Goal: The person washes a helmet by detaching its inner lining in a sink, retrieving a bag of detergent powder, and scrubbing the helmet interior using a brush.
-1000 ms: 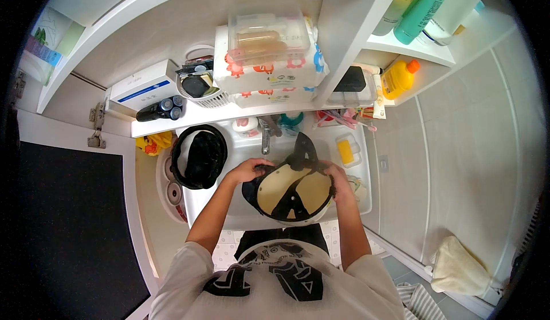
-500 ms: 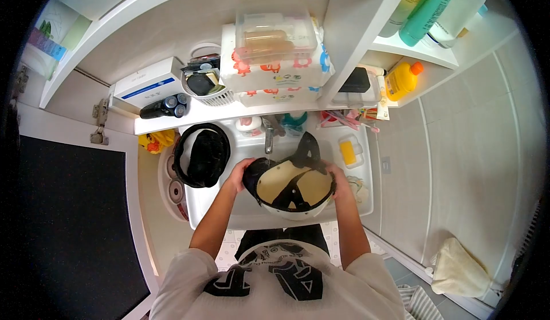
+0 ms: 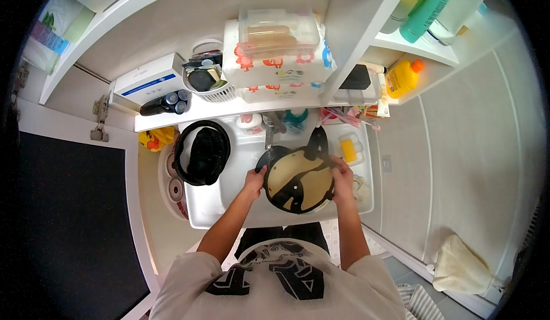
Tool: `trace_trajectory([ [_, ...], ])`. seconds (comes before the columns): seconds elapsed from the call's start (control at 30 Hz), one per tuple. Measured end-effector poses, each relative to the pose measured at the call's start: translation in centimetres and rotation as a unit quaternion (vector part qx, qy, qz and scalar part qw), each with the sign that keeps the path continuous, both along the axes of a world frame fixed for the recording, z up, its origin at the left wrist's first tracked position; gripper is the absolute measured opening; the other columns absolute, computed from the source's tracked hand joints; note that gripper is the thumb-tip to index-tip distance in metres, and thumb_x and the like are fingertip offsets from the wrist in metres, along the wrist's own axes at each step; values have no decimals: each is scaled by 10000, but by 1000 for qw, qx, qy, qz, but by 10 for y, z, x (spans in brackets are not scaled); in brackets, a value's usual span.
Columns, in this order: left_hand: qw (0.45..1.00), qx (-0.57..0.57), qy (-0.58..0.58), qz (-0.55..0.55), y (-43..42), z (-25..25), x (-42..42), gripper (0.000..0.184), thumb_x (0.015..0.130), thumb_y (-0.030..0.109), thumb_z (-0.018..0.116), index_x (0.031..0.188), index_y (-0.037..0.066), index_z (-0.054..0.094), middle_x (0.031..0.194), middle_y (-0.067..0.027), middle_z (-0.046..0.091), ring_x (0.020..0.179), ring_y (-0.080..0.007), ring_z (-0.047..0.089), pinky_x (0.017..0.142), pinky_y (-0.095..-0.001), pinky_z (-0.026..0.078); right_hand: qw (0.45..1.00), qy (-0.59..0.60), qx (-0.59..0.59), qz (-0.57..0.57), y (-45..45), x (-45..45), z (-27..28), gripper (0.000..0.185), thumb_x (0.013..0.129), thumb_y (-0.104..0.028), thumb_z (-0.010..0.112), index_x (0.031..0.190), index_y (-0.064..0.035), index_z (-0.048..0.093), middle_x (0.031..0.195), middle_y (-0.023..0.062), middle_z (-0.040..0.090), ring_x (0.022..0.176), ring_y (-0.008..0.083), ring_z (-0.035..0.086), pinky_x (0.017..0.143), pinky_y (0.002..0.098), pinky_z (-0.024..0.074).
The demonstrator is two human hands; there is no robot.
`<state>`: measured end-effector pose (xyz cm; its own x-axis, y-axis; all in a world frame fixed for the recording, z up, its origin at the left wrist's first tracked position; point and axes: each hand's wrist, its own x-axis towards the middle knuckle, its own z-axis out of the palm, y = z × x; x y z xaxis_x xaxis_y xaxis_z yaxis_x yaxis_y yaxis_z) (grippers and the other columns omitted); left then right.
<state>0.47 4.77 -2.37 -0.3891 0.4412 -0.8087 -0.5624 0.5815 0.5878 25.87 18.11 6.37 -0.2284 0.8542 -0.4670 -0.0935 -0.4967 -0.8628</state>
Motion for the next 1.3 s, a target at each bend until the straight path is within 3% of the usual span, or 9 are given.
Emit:
trace_trajectory([
  [0.23,987,-111,98,-59,25,33,-1,330,981,350,651,930,27,691,777,-24,631,535,-154,493,427,-329,326,998,-15,61,-17,-29,-3,25,480,809,82,498,1273,32,605,1147,77,677,979,136,636,876,257,499],
  [0.33,992,56,93,-64,10,-60,-2,293,996,330,625,968,46,691,782,-41,648,555,-168,531,463,-336,395,993,-20,109,-36,-31,-1,22,488,807,92,482,1280,46,595,1216,98,672,1003,142,644,890,259,497],
  [0.43,987,77,-61,-125,2,-27,-13,251,1007,290,598,1107,71,666,911,-67,695,748,-196,645,646,-340,527,994,10,96,-56,-28,2,24,484,795,71,526,1272,48,607,1228,129,673,1158,205,620,1022,309,451],
  [0.53,947,224,-228,25,-3,-40,2,305,1006,254,586,1274,108,577,1118,-83,687,1012,-221,661,877,-373,549,991,1,115,-73,-28,1,20,484,814,94,487,1282,46,601,1234,109,668,1017,148,646,905,264,498],
  [0.67,954,129,-254,94,-2,7,16,414,975,173,595,1372,155,481,1273,-83,622,1149,-238,614,957,-401,531,996,11,59,-72,-34,-1,21,464,823,84,507,1273,38,611,1158,102,685,971,153,652,870,270,511],
  [0.87,984,98,-146,15,-17,-19,1,390,879,58,630,1264,84,572,1143,-74,671,1034,-243,663,862,-380,560,996,13,34,-78,-34,0,-12,446,849,50,533,1289,23,603,1099,100,691,922,145,649,819,254,508],
  [1.07,991,59,-103,-66,-23,6,-16,315,754,-12,606,1059,61,642,864,-29,662,654,-154,623,517,-271,498,992,-105,70,-17,-33,6,-24,411,896,-31,545,1302,-35,608,948,74,694,805,139,642,699,267,511],
  [1.23,997,54,-41,-28,-28,-5,-21,315,761,-27,604,1056,72,654,853,-23,665,650,-135,618,501,-273,476,813,-473,329,79,-37,3,-10,372,871,-108,626,1242,-71,641,745,72,672,637,231,643,617,330,516],
  [1.3,997,65,-15,-28,-31,-6,-23,342,778,-36,597,1096,71,661,899,-34,687,698,-141,647,540,-283,503,814,-420,377,138,-45,-6,2,381,839,-160,668,1211,-81,654,978,131,695,840,295,674,751,394,528],
])
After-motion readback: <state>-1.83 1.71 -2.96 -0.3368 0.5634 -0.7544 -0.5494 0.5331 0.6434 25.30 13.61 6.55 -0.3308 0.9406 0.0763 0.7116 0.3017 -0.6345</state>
